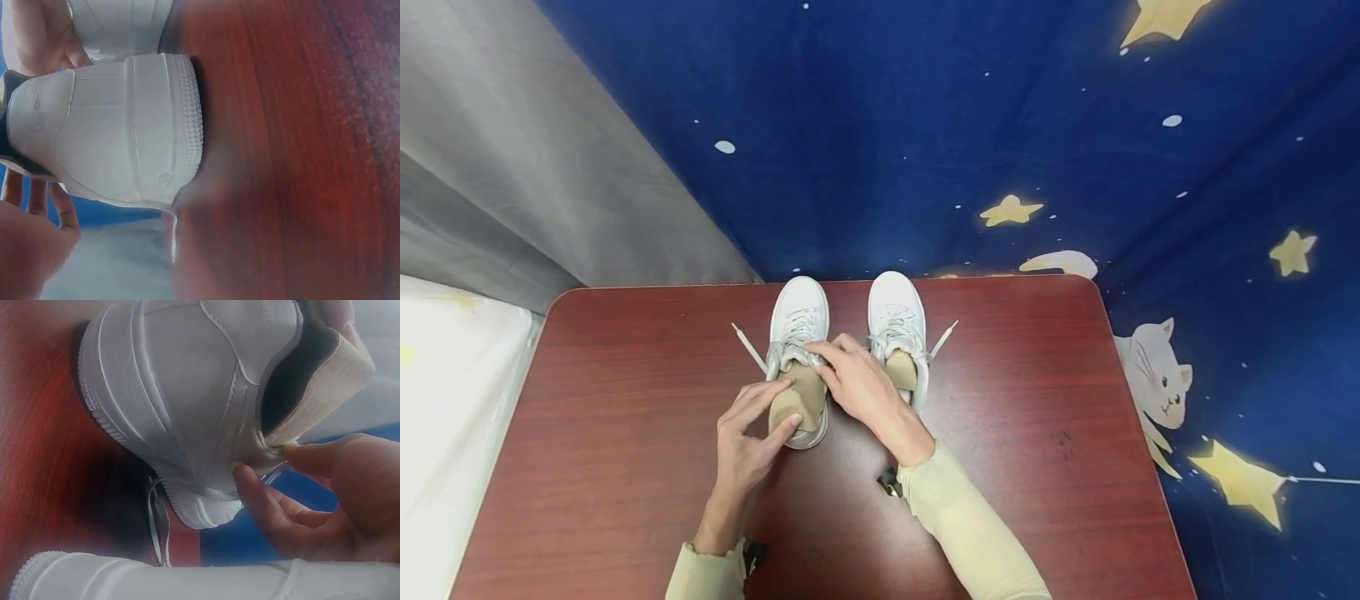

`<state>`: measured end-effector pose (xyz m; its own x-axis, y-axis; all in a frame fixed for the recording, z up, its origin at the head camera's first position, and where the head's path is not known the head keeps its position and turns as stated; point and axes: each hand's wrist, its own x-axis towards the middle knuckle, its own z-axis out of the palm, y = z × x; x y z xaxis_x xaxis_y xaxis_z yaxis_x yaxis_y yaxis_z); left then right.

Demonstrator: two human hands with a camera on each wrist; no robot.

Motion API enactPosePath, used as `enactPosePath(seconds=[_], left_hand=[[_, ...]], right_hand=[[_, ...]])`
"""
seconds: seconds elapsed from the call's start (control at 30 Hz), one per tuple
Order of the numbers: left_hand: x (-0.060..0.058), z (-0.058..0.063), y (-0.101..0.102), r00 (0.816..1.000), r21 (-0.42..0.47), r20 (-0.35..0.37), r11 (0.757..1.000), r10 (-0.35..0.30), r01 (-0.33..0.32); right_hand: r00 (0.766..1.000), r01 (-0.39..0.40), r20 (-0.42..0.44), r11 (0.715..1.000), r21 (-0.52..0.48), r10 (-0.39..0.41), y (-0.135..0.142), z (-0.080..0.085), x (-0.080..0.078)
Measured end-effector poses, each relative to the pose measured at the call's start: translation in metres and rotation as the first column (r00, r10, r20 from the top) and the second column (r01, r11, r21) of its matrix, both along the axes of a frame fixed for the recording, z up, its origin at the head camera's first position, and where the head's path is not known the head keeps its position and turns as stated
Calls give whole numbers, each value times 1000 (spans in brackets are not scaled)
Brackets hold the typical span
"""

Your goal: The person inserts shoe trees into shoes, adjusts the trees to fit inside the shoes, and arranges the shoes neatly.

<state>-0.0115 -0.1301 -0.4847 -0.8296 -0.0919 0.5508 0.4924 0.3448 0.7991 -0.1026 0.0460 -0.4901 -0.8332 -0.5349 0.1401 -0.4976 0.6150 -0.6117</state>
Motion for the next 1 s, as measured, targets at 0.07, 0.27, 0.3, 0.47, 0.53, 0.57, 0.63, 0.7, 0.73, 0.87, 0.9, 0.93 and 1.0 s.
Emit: enactPosePath(seconds=[0.07, 0.27, 0.3, 0.47, 0.53, 0.57, 0.63, 0.7, 0.73, 0.87, 0.9, 0.93, 1.0], left_hand=[[0, -4, -1, 1000, -1, 4, 1000, -2, 2], [-2, -29, -5, 1000, -14, 15, 1000, 2, -2], [-2, -32, -6, 1000, -17, 19, 1000, 4, -3], [-5, -38, -7, 1000, -9, 28, 1000, 0, 0], [-6, -39, -7, 1000, -2, 28, 1000, -3, 3], [-7, -38, -7, 1000, 0, 28, 1000, -5, 5], [-8, -39, -7, 1000, 1, 26, 1000, -6, 6], [-9, -40, -8, 1000, 2, 28, 1000, -7, 7], [-9, -41, -8, 1000, 1, 27, 1000, -5, 5], [-10, -41, -8, 999, -3, 33, 1000, 8, -8], [-10, -40, -8, 999, -3, 31, 1000, 11, -11], [-10, -37, -8, 1000, -4, 28, 1000, 13, -13], [-10, -30, -6, 1000, -1, 22, 1000, 12, -12]], right_hand=[[1000, -1, 0, 1000, 3, 1, 0, 0, 0], [1000, -1, -7, 1000, 7, 1, 0, -1, 0], [1000, -1, -7, 1000, 5, 1, 0, -2, 0], [1000, -6, -7, 1000, 0, 6, 1, -1, -1], [1000, -7, -4, 1000, -2, 7, 2, 0, -2], [1000, -8, -2, 1000, -2, 8, 2, 0, -2], [1000, -9, 1, 1000, -1, 9, 2, 1, -2], [1000, -9, 3, 1000, -1, 9, 2, 1, -2], [1000, -8, 3, 1000, 0, 8, 1, 1, -2], [1000, -7, 4, 1000, 3, 7, 1, 0, -1], [1000, -7, 5, 1000, 5, 7, 1, 0, -1], [1000, -6, 6, 1000, 6, 6, 1, 0, -1], [1000, -7, 8, 1000, 9, 7, 1, 1, -1]])
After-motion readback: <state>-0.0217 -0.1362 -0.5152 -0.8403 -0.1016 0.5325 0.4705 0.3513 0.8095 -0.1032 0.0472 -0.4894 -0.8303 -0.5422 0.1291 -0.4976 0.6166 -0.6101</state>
